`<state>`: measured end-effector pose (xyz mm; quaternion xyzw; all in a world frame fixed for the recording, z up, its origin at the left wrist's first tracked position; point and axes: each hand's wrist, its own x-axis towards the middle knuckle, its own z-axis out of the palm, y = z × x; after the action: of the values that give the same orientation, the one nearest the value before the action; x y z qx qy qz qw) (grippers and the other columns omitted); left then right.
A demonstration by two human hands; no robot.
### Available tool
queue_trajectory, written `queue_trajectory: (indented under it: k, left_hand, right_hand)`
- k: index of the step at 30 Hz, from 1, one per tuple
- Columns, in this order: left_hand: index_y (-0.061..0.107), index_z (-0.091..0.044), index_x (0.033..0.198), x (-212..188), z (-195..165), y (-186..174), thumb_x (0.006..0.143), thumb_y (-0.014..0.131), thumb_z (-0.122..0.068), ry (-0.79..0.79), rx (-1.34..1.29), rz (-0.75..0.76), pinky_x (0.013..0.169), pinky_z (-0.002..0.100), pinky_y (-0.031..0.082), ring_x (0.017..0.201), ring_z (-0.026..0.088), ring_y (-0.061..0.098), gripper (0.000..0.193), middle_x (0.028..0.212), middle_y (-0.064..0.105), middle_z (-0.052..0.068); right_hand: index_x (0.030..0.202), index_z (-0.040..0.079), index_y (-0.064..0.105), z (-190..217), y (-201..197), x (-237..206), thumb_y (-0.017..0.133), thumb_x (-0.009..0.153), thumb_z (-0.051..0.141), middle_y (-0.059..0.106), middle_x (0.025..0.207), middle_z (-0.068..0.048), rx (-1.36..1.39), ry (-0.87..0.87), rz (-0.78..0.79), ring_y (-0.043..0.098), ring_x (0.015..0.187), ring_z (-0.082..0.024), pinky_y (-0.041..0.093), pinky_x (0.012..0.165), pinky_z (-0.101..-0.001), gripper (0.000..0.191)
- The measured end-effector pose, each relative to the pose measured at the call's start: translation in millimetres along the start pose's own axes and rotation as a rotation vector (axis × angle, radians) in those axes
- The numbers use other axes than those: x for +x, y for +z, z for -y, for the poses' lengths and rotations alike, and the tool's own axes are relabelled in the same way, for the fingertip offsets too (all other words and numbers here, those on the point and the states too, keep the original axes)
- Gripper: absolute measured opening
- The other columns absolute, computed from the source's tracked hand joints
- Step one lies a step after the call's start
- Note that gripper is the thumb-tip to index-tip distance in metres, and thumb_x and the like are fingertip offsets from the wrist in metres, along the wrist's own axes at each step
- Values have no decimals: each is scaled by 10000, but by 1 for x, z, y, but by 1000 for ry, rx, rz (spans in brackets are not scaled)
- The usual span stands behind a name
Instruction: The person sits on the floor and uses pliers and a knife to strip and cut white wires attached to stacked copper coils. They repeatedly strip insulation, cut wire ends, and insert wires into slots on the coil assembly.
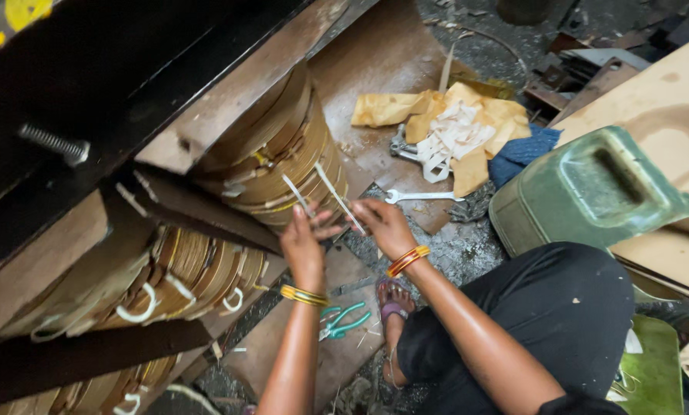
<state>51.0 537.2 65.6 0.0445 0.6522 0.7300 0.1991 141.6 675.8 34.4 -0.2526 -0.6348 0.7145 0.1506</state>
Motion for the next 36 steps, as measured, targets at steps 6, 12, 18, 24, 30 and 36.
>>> queue_trajectory:
  k: [6, 12, 18, 24, 30, 36]
  left_hand:
    - [641, -14, 1297, -62, 23, -2, 1134, 328, -363, 457, 597, -103, 875, 403, 528, 1029, 284, 691, 496, 1155, 713, 197]
    - [622, -37, 1276, -61, 38, -28, 1094, 320, -323, 164, 474, -177, 886, 401, 520, 968, 297, 665, 454, 1007, 670, 180]
    - [543, -14, 1332, -59, 47, -37, 1097, 352, -282, 321, 467, -21, 961, 419, 464, 1089, 277, 603, 404, 1196, 599, 171]
    - [740, -34, 1181, -28, 54, -48, 1004, 585, -206, 124, 419, 29, 748, 309, 544, 831, 176, 680, 292, 988, 777, 109]
    - [781, 19, 1079, -14, 71, -49, 967, 674, -117, -104, 37, 164, 663, 235, 525, 749, 94, 664, 206, 873, 769, 60]
    - [787, -1, 1142, -18, 66, -53, 998, 648, -144, -54, 113, 199, 739, 228, 516, 802, 82, 622, 246, 949, 767, 54]
  right_hand:
    - [1070, 18, 782, -55, 37, -27, 730, 817, -17, 741, 1166, -106, -56, -377, 302, 666, 1137, -212, 537, 978, -363, 260]
    - [1044, -30, 769, -69, 40, -44, 721, 844, -63, 766, 1082, -111, -106, -324, 489, 676, 1134, -203, 510, 994, -334, 209]
    - [1084, 15, 773, -67, 44, -42, 728, 872, 6, 787, 984, -43, 57, -85, 475, 697, 913, -108, 570, 856, -306, 218]
    - [1028, 41, 803, -67, 19, -28, 829, 801, 50, 791, 930, -16, -220, -53, 315, 737, 847, -85, 566, 807, -234, 228]
    - [917, 11, 813, -72, 12, -28, 841, 825, 65, 739, 751, -42, -67, 125, 241, 629, 641, -73, 511, 574, -248, 110]
    - [915, 27, 810, -70, 20, -28, 836, 800, 76, 752, 737, -19, -25, 160, 212, 623, 594, -66, 499, 529, -234, 128]
